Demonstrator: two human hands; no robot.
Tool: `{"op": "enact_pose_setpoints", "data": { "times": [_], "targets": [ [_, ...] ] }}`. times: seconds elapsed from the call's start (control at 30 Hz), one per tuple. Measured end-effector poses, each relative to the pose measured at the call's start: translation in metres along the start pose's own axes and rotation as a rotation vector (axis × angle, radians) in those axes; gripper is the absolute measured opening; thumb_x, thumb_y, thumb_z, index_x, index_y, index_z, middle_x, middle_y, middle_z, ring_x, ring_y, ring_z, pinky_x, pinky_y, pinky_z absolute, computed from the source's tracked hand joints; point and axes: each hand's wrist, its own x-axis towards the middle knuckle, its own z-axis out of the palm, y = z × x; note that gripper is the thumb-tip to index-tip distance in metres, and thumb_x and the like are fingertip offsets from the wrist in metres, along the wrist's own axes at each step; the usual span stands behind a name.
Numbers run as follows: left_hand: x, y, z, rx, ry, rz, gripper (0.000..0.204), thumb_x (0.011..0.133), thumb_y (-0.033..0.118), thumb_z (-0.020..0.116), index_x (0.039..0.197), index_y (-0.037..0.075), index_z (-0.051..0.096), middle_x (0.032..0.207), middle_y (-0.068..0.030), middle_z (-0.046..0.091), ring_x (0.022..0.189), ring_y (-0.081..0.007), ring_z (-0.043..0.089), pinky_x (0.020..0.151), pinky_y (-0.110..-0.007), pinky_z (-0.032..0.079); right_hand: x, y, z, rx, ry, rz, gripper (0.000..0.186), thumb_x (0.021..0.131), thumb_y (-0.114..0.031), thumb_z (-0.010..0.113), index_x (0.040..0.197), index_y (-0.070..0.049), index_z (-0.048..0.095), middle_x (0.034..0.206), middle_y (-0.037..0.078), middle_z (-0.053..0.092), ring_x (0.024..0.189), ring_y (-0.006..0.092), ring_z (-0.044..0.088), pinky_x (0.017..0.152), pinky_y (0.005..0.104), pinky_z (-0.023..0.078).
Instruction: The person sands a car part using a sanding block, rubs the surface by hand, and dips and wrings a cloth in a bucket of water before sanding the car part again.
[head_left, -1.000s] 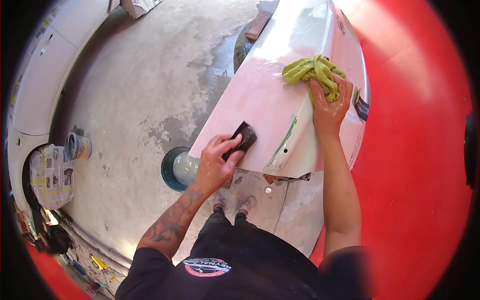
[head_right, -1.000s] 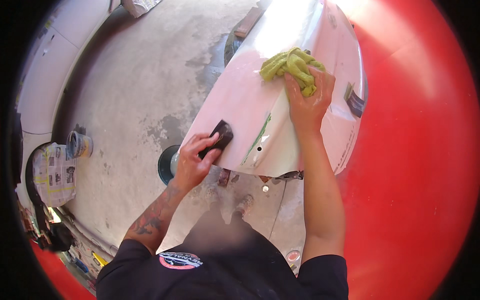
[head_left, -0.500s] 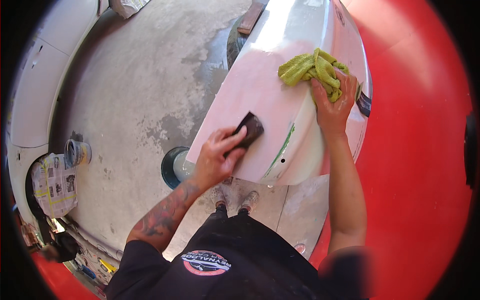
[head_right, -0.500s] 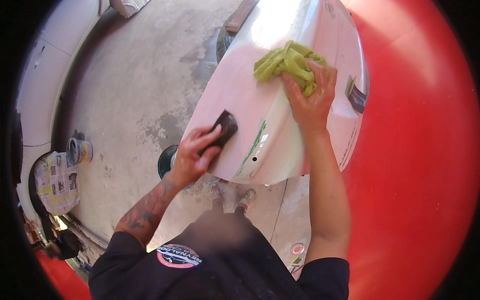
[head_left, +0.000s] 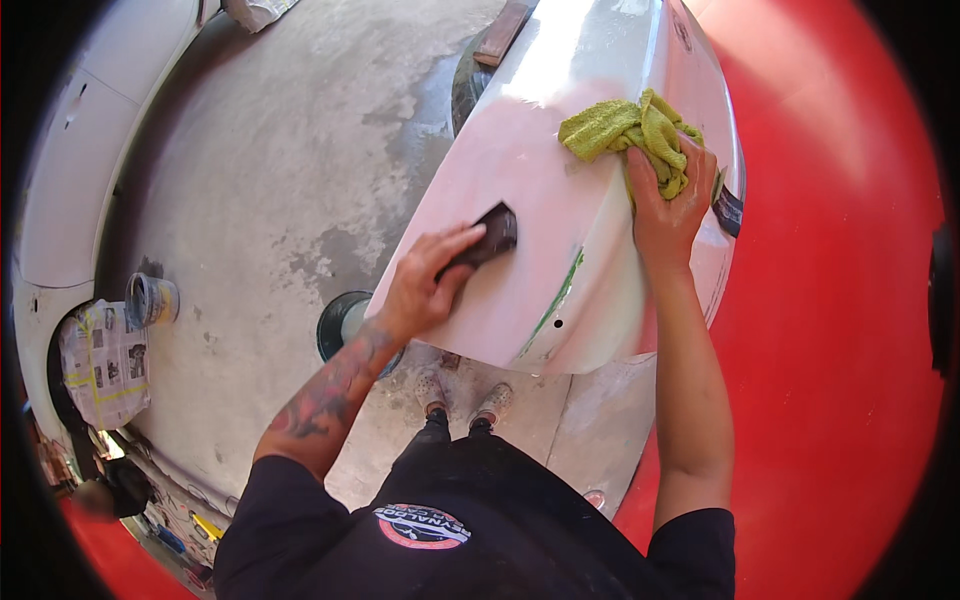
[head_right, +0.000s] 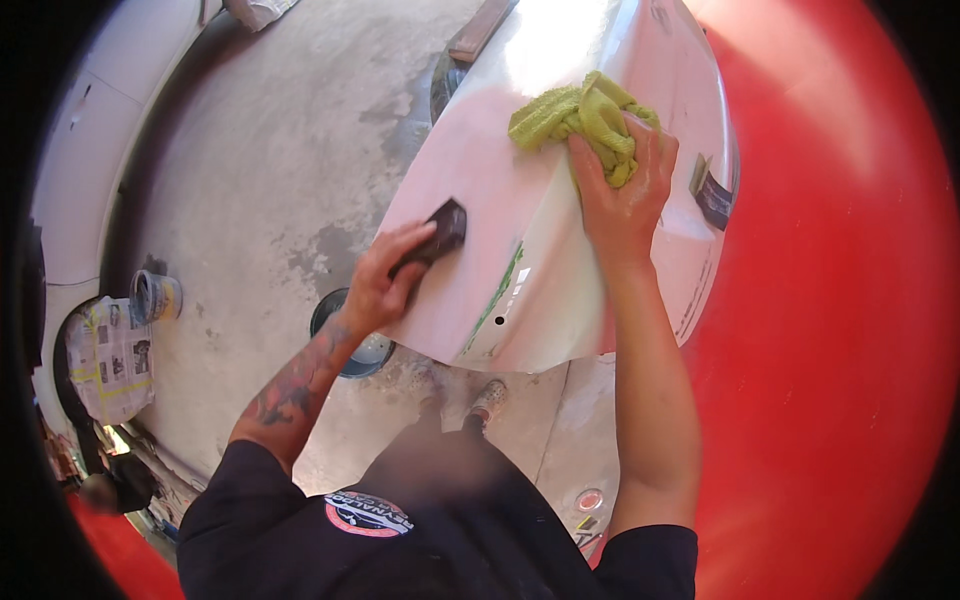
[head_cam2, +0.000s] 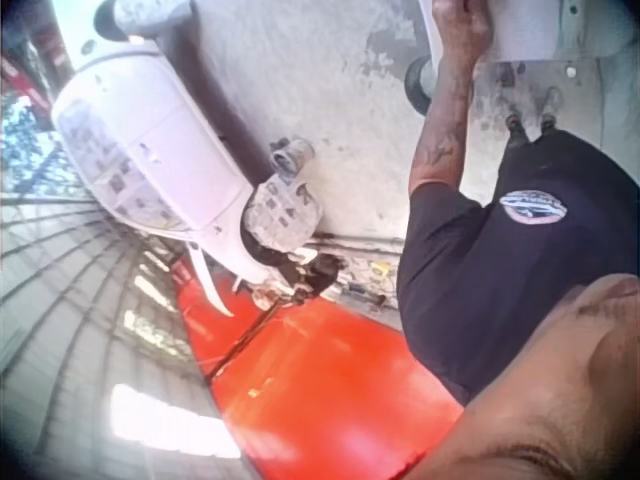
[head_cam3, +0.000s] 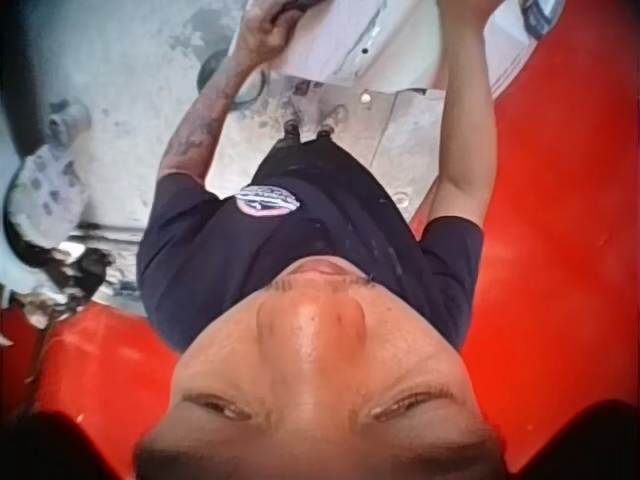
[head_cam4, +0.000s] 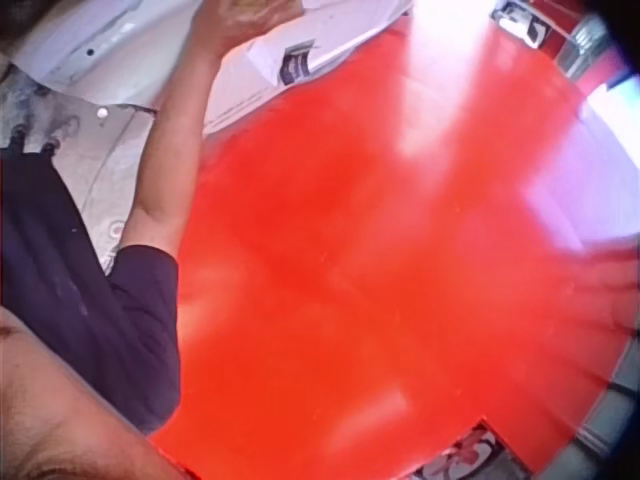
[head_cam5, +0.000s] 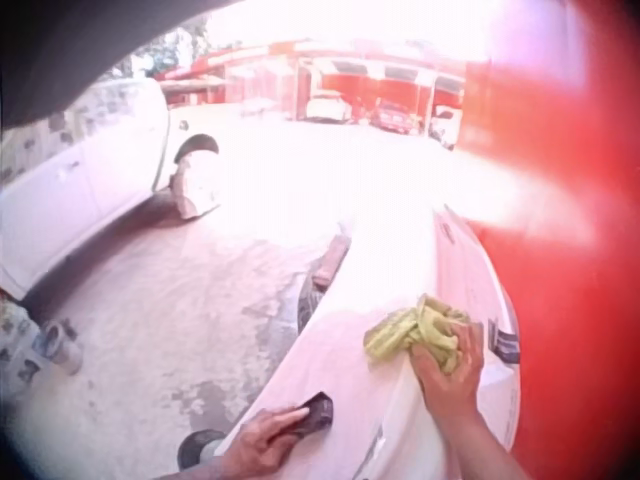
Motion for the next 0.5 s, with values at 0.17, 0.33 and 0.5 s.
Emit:
{"op": "enact_pose_setpoints", "data": {
  "times": [0.17, 0.33, 0.5],
  "targets": [
    [0.098, -0.068, 0.025, -0.099, 0.124, -0.146, 0.043, 0.092, 0.006, 0.067, 0.134, 0.011, 0.064, 0.131, -0.0191, 0.066, 0.121, -0.0356, 0.063, 0.101, -0.041, 0.050, 0.001, 0.006, 0.005, 0.019, -0.034, -0.025, 0.042, 0.086, -0.017, 0.080, 0.122, -0.003, 0.063, 0.114, 0.014, 0.054, 0.108, 0.0290, 0.056, 0.097, 0.0397, 0.045],
    [-0.056, 0.007, 0.003, -0.060, -0.073, -0.110, 0.056, 0.080, -0.002, 0.070, 0.134, 0.014, 0.065, 0.137, -0.0132, 0.064, 0.130, -0.0299, 0.057, 0.110, -0.043, 0.037, 0.002, 0.022, -0.011, 0.032, -0.016, -0.024, 0.040, 0.087, -0.015, 0.079, 0.122, -0.002, 0.062, 0.112, 0.012, 0.054, 0.106, 0.0275, 0.054, 0.096, 0.0397, 0.044],
    [-0.062, -0.008, -0.014, -0.033, -0.135, -0.027, 0.059, 0.077, -0.011, 0.066, 0.131, 0.011, 0.064, 0.136, -0.0165, 0.062, 0.124, -0.0334, 0.058, 0.110, -0.043, 0.040, 0.000, 0.015, -0.007, -0.030, -0.036, -0.026, 0.040, 0.089, -0.016, 0.077, 0.123, -0.001, 0.062, 0.113, 0.012, 0.053, 0.108, 0.0274, 0.053, 0.098, 0.0411, 0.043]
  ]
}}
